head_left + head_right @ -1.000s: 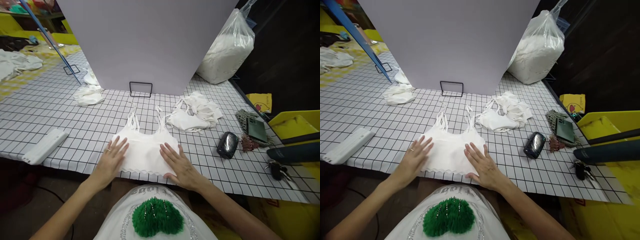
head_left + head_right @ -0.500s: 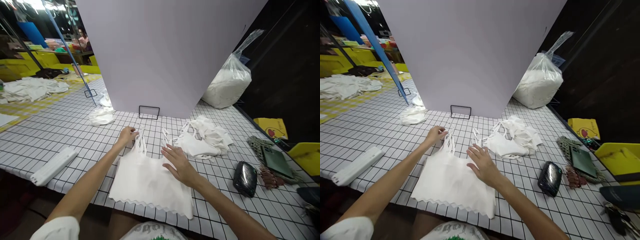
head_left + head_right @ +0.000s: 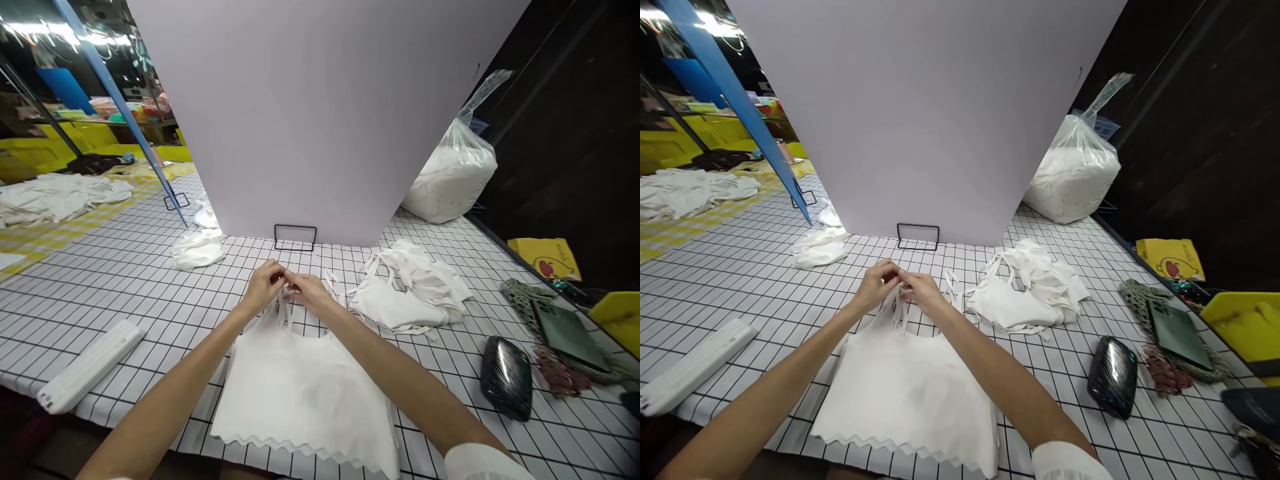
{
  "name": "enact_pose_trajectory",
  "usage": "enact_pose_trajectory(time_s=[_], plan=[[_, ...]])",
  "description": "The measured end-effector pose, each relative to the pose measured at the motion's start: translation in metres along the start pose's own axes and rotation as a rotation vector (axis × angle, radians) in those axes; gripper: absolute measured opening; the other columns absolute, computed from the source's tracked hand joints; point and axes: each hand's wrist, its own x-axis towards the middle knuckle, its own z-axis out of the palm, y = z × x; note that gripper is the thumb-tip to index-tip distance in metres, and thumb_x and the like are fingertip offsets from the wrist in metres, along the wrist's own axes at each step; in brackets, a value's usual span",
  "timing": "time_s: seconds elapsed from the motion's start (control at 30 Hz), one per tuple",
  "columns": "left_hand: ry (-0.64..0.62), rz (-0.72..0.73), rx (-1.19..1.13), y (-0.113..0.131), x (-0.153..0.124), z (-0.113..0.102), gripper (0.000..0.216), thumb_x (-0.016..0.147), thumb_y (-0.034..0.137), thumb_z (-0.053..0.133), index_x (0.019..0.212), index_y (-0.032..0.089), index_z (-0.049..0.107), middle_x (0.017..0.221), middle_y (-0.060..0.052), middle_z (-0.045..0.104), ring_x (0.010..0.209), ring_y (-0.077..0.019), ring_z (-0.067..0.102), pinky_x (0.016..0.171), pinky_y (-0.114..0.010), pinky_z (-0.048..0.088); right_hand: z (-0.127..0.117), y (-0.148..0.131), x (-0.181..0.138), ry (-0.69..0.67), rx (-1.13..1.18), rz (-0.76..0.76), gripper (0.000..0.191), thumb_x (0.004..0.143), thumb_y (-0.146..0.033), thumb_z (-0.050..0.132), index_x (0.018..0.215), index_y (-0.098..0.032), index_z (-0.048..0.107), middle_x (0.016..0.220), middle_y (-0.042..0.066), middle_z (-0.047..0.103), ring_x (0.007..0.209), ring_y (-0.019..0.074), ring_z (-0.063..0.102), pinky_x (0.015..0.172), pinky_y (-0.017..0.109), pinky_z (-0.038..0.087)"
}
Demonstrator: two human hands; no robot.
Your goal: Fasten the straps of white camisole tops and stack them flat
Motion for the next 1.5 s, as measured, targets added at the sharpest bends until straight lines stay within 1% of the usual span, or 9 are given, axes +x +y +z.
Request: enact_pose_trajectory(time_s=[0.27,0.37,0.47,0.6,0.73,0.93,1.17,1.33,1.5], plan=[[0.092,-0.133,-0.103,-0.005,-0.011,-0.006,0.012,0.080,0.032,0.067,0.080,0.019,0.068,0.082,-0.004,0.064,0.069,-0.0167,0.058,0.069,-0.033,0.051,-0.004,-0.016,0.003,0.139,-0.028,-0.240,0.029,0.064,-0.044,0.085,0.078,-0.021,0.075,0.101,0.007,0.069,0.095,0.0213,0.060,0.083,0.037,0.053],[0.091,-0.391,-0.476,0.004,-0.020,-0.010,0.027,0.083,0.041,0.069,0.095,0.016,0.070,0.093,-0.009,0.071,0.082,-0.0212,0.068,0.083,-0.040,0.057,-0.004,-0.016,-0.005,0.138,-0.450,-0.567,0.016,0.084,-0.038,0.071,0.087,-0.023,0.077,0.103,0.008,0.067,0.102,0.0232,0.060,0.092,0.041,0.051],[-0.116,-0.587,-0.934,0.021,-0.037,-0.014,0.040,0.088,0.050,0.066,0.098,0.012,0.072,0.097,-0.015,0.075,0.096,-0.0273,0.073,0.097,-0.046,0.056,-0.006,-0.014,-0.012,0.043,-0.944,-0.911,0.026,0.097,-0.024,0.050,0.103,-0.022,0.075,0.104,0.011,0.069,0.101,0.0250,0.061,0.092,0.047,0.050],[-0.199,-0.661,-1.100,0.036,-0.057,-0.014,0.029,0.085,0.041,0.075,0.091,0.012,0.075,0.102,-0.014,0.077,0.100,-0.0258,0.073,0.105,-0.042,0.054,-0.008,-0.012,-0.018,-0.069,-1.304,-1.070,0.034,0.099,-0.013,0.039,0.112,-0.016,0.071,0.102,0.014,0.071,0.097,0.0262,0.061,0.093,0.053,0.046],[-0.138,-0.713,-1.021,0.039,-0.069,-0.012,0.021,0.074,0.028,0.086,0.087,0.013,0.078,0.093,-0.011,0.077,0.087,-0.0195,0.073,0.097,-0.035,0.057,-0.010,-0.014,-0.027,-0.162,-1.269,-0.972,0.037,0.097,-0.011,0.039,0.118,-0.016,0.069,0.105,0.015,0.070,0.099,0.0257,0.062,0.092,0.050,0.049],[-0.096,-0.602,-0.829,0.050,-0.078,-0.021,0.032,0.071,0.038,0.087,0.091,0.013,0.080,0.082,-0.007,0.076,0.075,-0.0158,0.069,0.085,-0.034,0.059,-0.003,-0.019,-0.054,-0.332,-0.876,-0.505,0.029,0.093,-0.024,0.058,0.117,-0.022,0.072,0.094,0.006,0.072,0.084,0.0168,0.066,0.075,0.031,0.055],[-0.021,-0.479,-0.483,0.048,-0.099,-0.022,0.028,0.074,0.041,0.080,0.086,0.017,0.074,0.084,-0.006,0.073,0.078,-0.0207,0.067,0.080,-0.040,0.055,0.004,-0.013,-0.072,-0.158,-0.915,-0.557,0.014,0.089,-0.020,0.065,0.079,-0.020,0.074,0.077,0.002,0.065,0.068,0.0136,0.057,0.066,0.029,0.046],[-0.189,-0.330,0.118,0.031,-0.132,-0.013,0.022,0.073,0.029,0.080,0.090,0.021,0.067,0.094,-0.003,0.069,0.096,-0.0256,0.059,0.092,-0.046,0.042,-0.006,-0.009,-0.081,-0.342,-0.989,-0.439,0.013,0.092,-0.017,0.061,0.082,-0.019,0.069,0.080,0.003,0.064,0.076,0.0158,0.055,0.074,0.033,0.043],[-0.276,-0.344,0.230,0.023,-0.138,-0.009,0.014,0.077,0.029,0.076,0.082,0.022,0.065,0.090,-0.001,0.066,0.097,-0.0250,0.055,0.092,-0.046,0.035,-0.008,-0.009,-0.082,-0.538,-1.202,-0.361,0.015,0.095,-0.019,0.055,0.085,-0.020,0.067,0.084,0.003,0.063,0.089,0.0200,0.049,0.093,0.046,0.034]])
